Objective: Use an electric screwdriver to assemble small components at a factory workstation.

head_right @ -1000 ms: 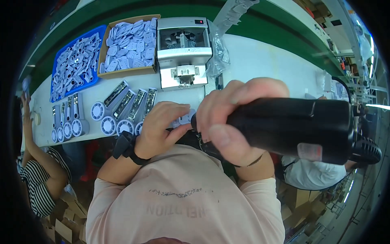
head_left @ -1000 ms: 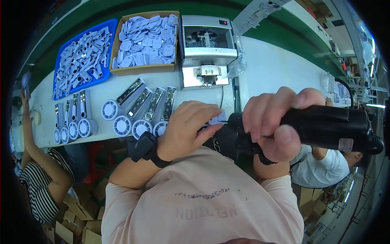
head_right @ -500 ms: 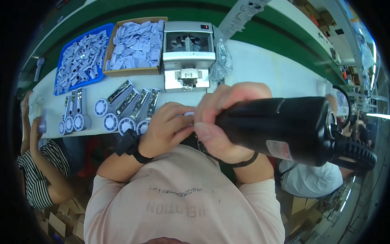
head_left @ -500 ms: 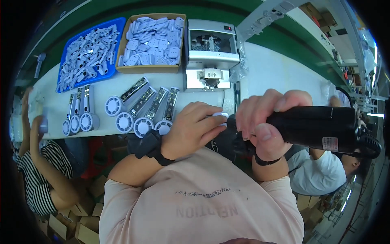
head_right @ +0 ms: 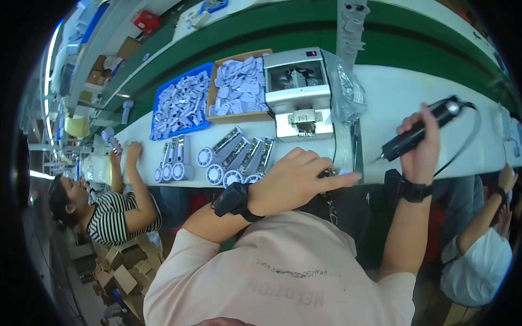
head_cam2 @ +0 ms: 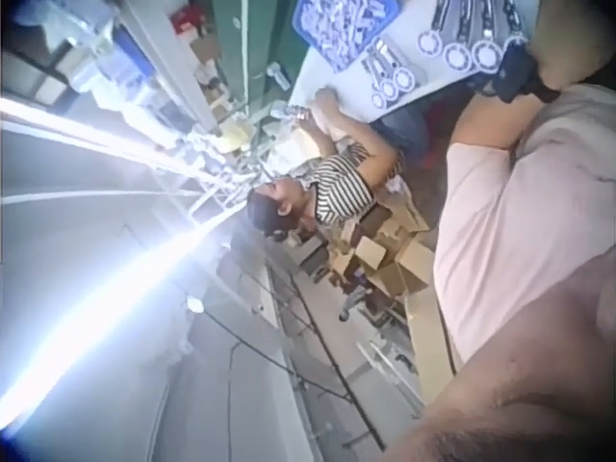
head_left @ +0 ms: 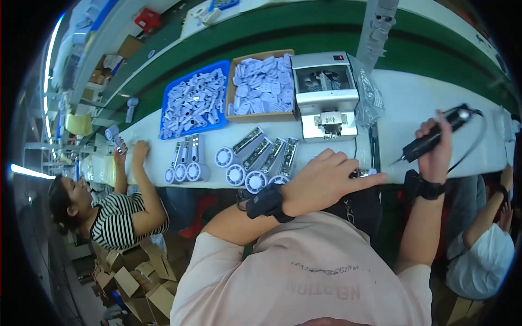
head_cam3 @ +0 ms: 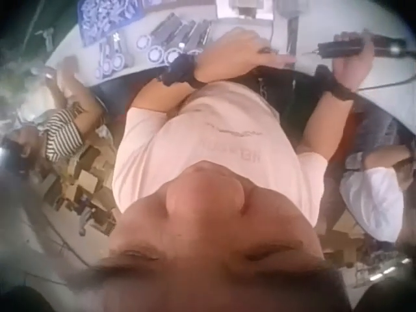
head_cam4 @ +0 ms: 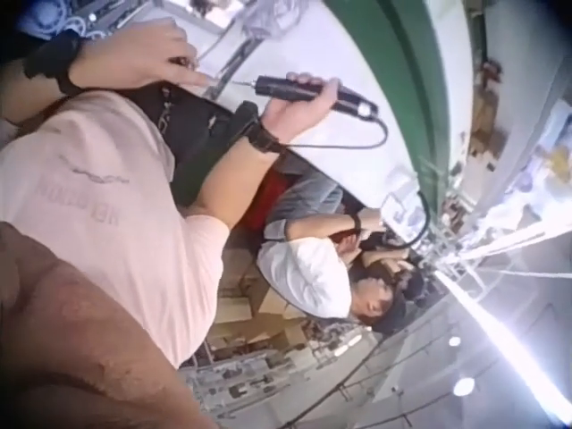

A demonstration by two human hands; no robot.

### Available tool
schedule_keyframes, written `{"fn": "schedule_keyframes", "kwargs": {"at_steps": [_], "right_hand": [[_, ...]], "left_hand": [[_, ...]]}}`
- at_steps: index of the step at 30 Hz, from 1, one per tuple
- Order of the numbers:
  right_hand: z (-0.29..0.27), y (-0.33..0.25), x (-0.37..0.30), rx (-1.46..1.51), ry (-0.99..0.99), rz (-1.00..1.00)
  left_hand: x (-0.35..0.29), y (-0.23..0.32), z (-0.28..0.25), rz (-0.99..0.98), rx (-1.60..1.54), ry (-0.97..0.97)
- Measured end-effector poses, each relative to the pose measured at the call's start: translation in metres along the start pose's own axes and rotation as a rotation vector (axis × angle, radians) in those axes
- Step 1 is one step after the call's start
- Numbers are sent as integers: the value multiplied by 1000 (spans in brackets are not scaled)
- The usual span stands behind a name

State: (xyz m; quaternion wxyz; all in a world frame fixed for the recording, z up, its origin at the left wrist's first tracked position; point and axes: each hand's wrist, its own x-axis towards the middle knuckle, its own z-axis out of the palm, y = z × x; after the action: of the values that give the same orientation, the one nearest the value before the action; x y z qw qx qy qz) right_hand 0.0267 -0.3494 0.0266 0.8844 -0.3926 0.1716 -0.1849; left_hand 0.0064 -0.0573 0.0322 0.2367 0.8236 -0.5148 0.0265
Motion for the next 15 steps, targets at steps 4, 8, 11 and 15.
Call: {"fn": "schedule_keyframes", "kwargs": {"at_steps": [4, 8, 11, 15], "right_hand": [[-36, 67, 25, -394, 54, 171], [-50, 94, 39, -927, -59, -106], [-40, 89, 36, -1232, -141, -169], [-48, 79, 27, -1446, -126, -296]], "left_hand": [[13, -15, 40, -93, 169, -265], [2, -22, 50, -175, 202, -242], [-3, -20, 20, -104, 100, -54], [-37, -41, -29, -172, -93, 193]]}}
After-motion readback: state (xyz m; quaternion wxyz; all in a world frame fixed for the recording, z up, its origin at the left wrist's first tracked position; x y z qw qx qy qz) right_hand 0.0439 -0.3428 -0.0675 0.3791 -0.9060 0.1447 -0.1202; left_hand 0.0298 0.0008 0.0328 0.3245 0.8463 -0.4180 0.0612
